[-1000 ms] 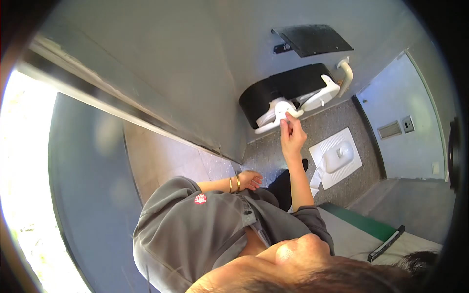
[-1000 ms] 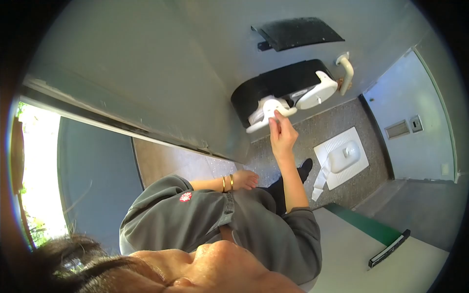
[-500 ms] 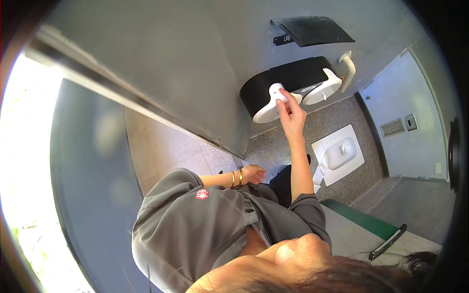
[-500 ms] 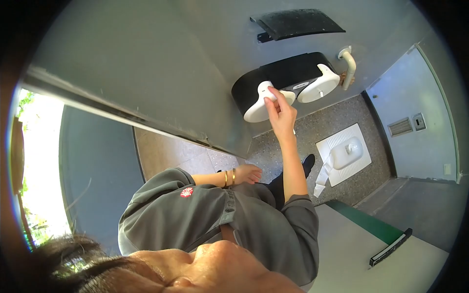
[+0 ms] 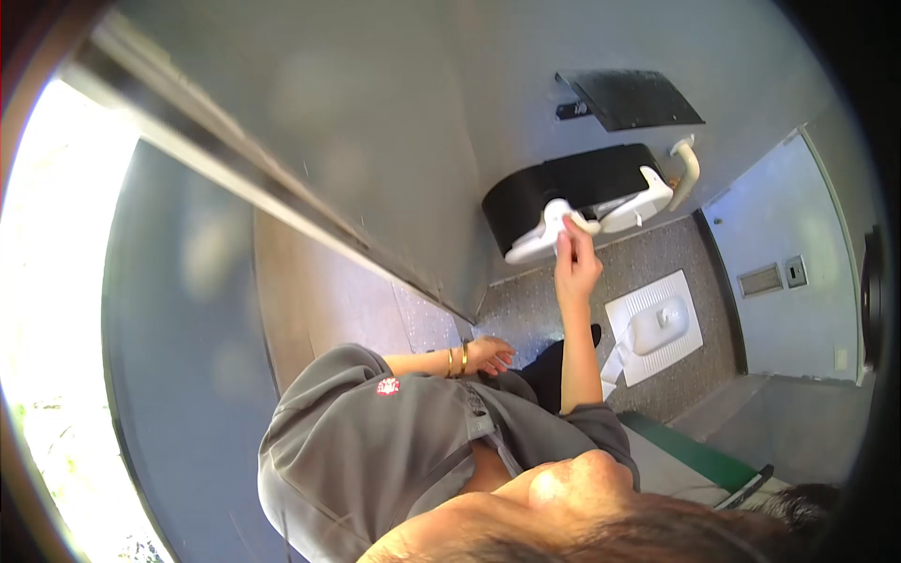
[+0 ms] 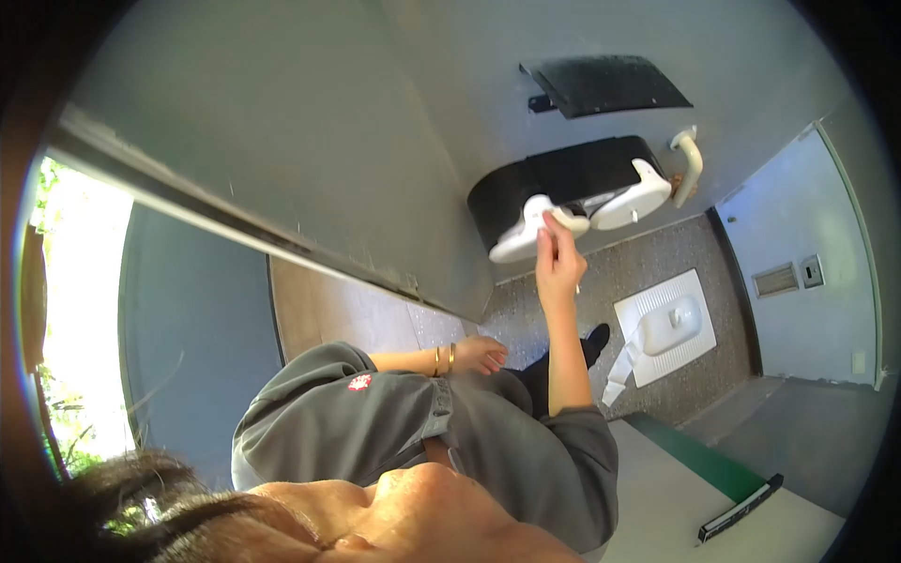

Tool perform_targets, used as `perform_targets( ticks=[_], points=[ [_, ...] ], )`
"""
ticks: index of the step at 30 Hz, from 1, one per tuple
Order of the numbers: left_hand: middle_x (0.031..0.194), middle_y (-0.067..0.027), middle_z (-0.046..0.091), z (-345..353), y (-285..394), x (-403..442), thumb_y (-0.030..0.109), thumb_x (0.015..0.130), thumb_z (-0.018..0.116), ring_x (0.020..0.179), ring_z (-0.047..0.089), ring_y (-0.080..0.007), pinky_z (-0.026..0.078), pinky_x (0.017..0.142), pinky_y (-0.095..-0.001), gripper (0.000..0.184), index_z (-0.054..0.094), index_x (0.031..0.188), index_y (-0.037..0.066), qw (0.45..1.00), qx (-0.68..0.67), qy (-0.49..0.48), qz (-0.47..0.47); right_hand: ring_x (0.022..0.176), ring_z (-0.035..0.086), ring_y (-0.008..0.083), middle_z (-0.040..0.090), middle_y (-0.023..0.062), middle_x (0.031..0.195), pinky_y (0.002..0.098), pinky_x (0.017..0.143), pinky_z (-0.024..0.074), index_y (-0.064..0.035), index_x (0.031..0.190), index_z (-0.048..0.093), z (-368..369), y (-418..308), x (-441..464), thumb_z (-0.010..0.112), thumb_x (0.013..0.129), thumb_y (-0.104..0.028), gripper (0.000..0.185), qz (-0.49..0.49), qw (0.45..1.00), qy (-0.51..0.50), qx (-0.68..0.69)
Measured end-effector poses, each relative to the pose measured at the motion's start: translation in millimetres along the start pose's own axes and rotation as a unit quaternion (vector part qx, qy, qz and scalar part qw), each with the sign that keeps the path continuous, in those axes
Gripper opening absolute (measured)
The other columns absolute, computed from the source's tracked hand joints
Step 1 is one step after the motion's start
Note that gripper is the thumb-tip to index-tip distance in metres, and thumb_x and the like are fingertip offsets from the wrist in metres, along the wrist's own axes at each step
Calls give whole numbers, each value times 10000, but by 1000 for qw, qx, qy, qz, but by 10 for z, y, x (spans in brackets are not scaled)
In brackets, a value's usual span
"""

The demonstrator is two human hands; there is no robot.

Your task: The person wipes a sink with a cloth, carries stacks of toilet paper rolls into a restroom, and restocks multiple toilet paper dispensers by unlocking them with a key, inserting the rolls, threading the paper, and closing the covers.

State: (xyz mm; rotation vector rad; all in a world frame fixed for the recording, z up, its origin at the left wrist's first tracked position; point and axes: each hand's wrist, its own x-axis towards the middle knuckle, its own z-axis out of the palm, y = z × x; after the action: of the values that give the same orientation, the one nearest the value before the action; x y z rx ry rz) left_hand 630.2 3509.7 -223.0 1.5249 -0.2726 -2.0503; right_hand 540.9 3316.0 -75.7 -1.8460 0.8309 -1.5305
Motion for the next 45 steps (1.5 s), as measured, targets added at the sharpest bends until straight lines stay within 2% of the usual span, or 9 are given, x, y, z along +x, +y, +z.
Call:
perform_targets(
  ticks=[5,13,16,21,24,28,32,39,45],
  points=[
    [949,-68,618,-67,-32,154,309,877,569,792,611,-204,504,698,-352,313,600,1085,77,998,17,18,-55,640,623,97,699,146,884,236,581,480,-9,1022,672,216,-51,178,616,865,-29,169,-35,998,54,-21],
    [951,-67,613,213,-20,73,345,873,578,778,606,-192,506,677,-331,352,599,1094,73,997,72,-27,5,529,433,31,512,-14,604,209,485,360,-55,1062,674,-13,-79,173,626,874,-84,197,135,983,-55,110],
    [975,-77,613,113,-33,-58,340,878,567,803,605,-207,507,699,-341,358,592,1110,69,997,70,-20,2,561,468,31,580,-23,667,205,515,387,-70,1108,658,-20,-142,37,587,911,-126,216,78,995,25,52],
    [947,-86,633,-189,-253,-100,295,864,568,756,620,-224,512,636,-339,295,620,1054,75,999,-18,6,-39,591,578,152,685,124,848,258,580,464,-46,1058,678,-81,-491,320,598,883,-118,205,3,996,-25,-89],
    [954,-91,636,-221,-279,-192,301,862,569,755,621,-230,518,637,-351,310,615,1055,63,999,-38,20,-22,648,630,176,692,126,883,271,618,487,-53,1061,678,39,-263,190,604,882,-143,214,-76,984,5,-160],
    [935,-91,639,-345,-571,-110,293,855,585,746,622,-228,519,633,-355,306,611,1040,50,995,-92,-40,5,852,687,198,688,146,947,291,710,516,-32,1040,667,111,-275,151,578,895,-87,179,19,998,3,-58],
    [926,-91,634,-251,-284,-266,294,865,575,743,618,-227,513,634,-359,310,610,1054,52,999,-49,7,-12,804,684,187,691,148,935,275,692,509,-11,1037,652,8,-78,-92,573,891,-34,167,-74,992,82,-58],
    [934,-88,619,-80,-218,-184,275,861,584,766,609,-216,507,650,-333,307,588,1068,49,999,-32,-10,-18,711,632,139,690,128,954,259,656,487,-21,1048,657,-50,-62,-197,564,897,-41,178,-33,996,74,-29],
    [949,-86,616,-340,-352,27,311,860,586,812,607,-227,506,685,-358,334,593,1067,50,998,-35,-12,-52,833,681,244,687,157,948,313,740,518,16,985,663,339,-74,178,551,896,-33,151,-65,989,96,-92]
  ],
)
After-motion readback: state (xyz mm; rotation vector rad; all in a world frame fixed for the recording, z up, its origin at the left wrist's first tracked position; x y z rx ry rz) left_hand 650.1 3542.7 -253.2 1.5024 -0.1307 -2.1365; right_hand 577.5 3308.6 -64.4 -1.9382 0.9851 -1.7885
